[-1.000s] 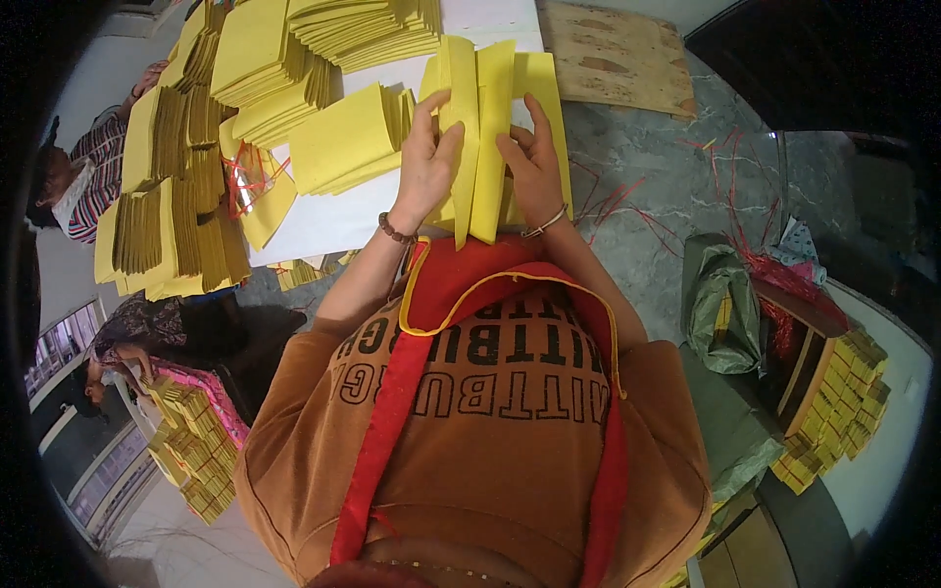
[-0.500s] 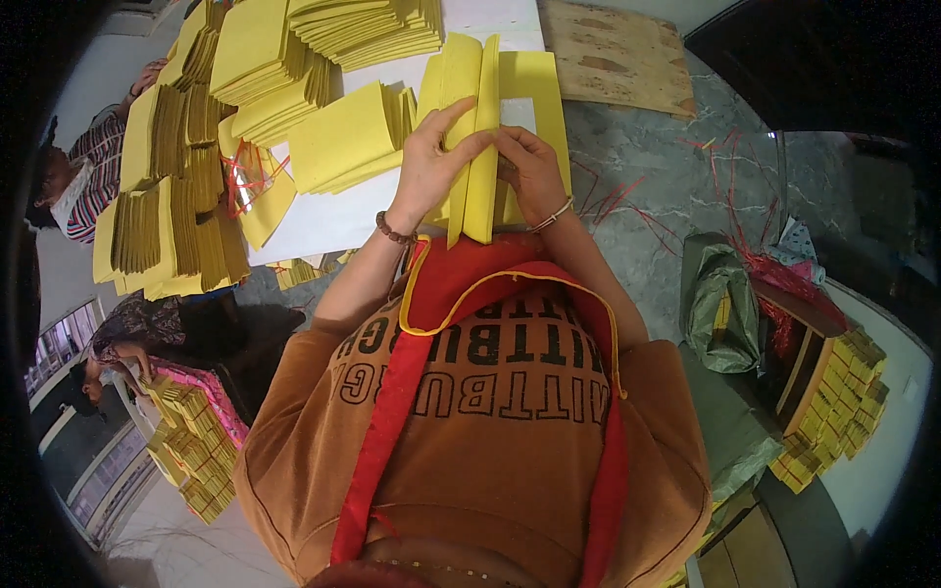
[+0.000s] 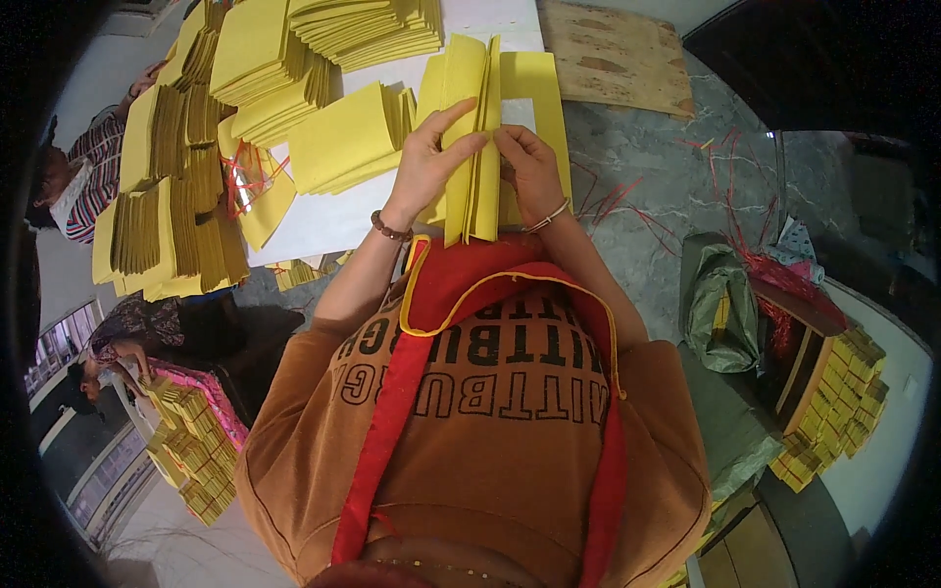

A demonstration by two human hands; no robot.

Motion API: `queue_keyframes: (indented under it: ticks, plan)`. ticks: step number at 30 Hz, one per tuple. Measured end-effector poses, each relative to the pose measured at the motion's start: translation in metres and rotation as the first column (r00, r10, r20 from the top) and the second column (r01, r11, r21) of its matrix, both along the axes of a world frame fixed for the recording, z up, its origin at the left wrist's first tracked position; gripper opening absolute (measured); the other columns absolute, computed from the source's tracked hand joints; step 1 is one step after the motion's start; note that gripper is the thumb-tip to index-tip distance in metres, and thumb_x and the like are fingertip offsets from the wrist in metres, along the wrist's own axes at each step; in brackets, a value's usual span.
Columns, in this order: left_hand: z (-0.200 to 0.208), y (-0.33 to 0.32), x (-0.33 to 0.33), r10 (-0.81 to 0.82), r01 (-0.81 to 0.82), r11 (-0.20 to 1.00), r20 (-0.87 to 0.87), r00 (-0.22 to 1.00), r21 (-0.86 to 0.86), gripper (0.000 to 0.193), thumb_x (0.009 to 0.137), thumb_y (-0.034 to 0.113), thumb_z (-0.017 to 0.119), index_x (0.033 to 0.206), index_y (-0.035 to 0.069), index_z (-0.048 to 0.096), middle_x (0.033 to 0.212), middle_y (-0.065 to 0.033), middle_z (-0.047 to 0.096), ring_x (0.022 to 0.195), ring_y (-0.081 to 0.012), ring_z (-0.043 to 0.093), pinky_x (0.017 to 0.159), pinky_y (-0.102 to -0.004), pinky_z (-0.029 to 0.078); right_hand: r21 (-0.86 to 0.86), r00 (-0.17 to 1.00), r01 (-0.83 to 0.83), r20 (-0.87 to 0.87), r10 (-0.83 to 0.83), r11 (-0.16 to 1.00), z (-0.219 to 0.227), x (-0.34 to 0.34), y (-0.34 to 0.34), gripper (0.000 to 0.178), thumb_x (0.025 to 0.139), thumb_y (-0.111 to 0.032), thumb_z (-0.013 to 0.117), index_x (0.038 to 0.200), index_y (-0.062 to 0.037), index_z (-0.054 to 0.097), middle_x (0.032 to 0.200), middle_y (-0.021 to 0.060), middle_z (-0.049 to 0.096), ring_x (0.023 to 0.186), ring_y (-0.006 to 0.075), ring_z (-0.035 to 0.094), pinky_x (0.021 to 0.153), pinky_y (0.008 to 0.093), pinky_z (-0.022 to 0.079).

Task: Sorting and stacking yellow paper sheets with silver foil squares.

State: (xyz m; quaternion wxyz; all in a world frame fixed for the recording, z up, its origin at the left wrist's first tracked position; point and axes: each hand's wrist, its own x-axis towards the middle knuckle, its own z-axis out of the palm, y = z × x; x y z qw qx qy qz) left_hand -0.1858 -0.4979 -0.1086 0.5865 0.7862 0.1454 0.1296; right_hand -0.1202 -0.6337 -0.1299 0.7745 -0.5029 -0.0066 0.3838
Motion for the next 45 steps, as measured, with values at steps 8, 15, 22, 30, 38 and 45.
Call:
queue_keyframes:
  ticks: [8, 15, 22, 30, 38, 45]
  plan:
    - [-0.003, 0.001, 0.0, -0.004, 0.006, 0.983, 0.012, 1.0, -0.182, 0.041, 0.082, 0.017, 0.062, 0.118, 0.0, 0.052, 0.105, -0.0067, 0.055, 0.096, -0.0125, 0.052, 0.083, -0.0248, 0.041, 0.122, 0.999, 0.012, -0.042, -0.007, 0.992, -0.008, 0.003, -0.002, 0.012, 0.089, -0.017, 0.051, 0.094, -0.007, 0.056, 0.086, -0.0018, 0.059, 0.075, 0.0057, 0.055, 0.066, 0.0216, 0.045]
    - [-0.021, 0.001, 0.0, 0.089, -0.11, 0.962, -0.096, 0.991, -0.249, 0.028, 0.084, 0.015, 0.056, 0.108, 0.002, 0.057, 0.068, -0.0051, 0.054, 0.058, -0.0124, 0.047, 0.055, -0.027, 0.041, 0.117, 0.999, 0.029, -0.047, -0.024, 0.993, -0.009, 0.002, -0.001, 0.011, 0.09, -0.017, 0.051, 0.093, -0.007, 0.055, 0.084, -0.0022, 0.058, 0.074, 0.0057, 0.055, 0.065, 0.0213, 0.045]
    - [0.004, -0.004, 0.001, 0.099, -0.099, 0.995, -0.002, 0.995, 0.024, 0.029, 0.082, 0.012, 0.056, 0.108, 0.002, 0.058, 0.074, -0.0098, 0.054, 0.063, -0.0144, 0.05, 0.057, -0.0263, 0.041, 0.096, 0.999, 0.024, 0.025, -0.026, 0.995, -0.01, 0.001, -0.001, 0.012, 0.09, -0.017, 0.05, 0.094, -0.0063, 0.055, 0.085, -0.0016, 0.058, 0.075, 0.0055, 0.054, 0.067, 0.0211, 0.045]
    - [0.008, -0.008, 0.003, 0.066, -0.065, 0.976, 0.001, 0.998, 0.207, 0.041, 0.077, 0.022, 0.067, 0.11, 0.002, 0.058, 0.089, -0.0121, 0.059, 0.076, -0.0168, 0.057, 0.066, -0.0266, 0.044, 0.035, 0.999, 0.023, 0.047, -0.024, 0.999, -0.006, -0.001, 0.0, 0.013, 0.09, -0.018, 0.05, 0.095, -0.0067, 0.055, 0.086, -0.0019, 0.057, 0.075, 0.0055, 0.054, 0.068, 0.021, 0.044]
    - [0.001, -0.002, 0.001, 0.04, -0.045, 0.997, 0.075, 0.996, 0.069, 0.041, 0.078, 0.027, 0.066, 0.11, 0.002, 0.058, 0.08, -0.0111, 0.057, 0.067, -0.0174, 0.052, 0.059, -0.0277, 0.042, 0.09, 0.999, 0.036, -0.007, -0.036, 0.995, -0.007, 0.0, -0.001, 0.012, 0.09, -0.017, 0.05, 0.094, -0.0069, 0.055, 0.086, -0.0019, 0.058, 0.077, 0.0052, 0.053, 0.069, 0.0209, 0.044]
    - [-0.006, 0.0, 0.0, 0.018, -0.014, 0.999, 0.08, 0.997, -0.05, 0.043, 0.079, 0.027, 0.066, 0.112, 0.001, 0.057, 0.085, -0.0099, 0.057, 0.075, -0.0149, 0.054, 0.066, -0.0252, 0.043, 0.116, 0.999, 0.029, -0.021, -0.027, 0.993, -0.009, 0.001, -0.001, 0.012, 0.09, -0.017, 0.051, 0.094, -0.0065, 0.055, 0.086, -0.0017, 0.058, 0.076, 0.0056, 0.054, 0.068, 0.0211, 0.044]
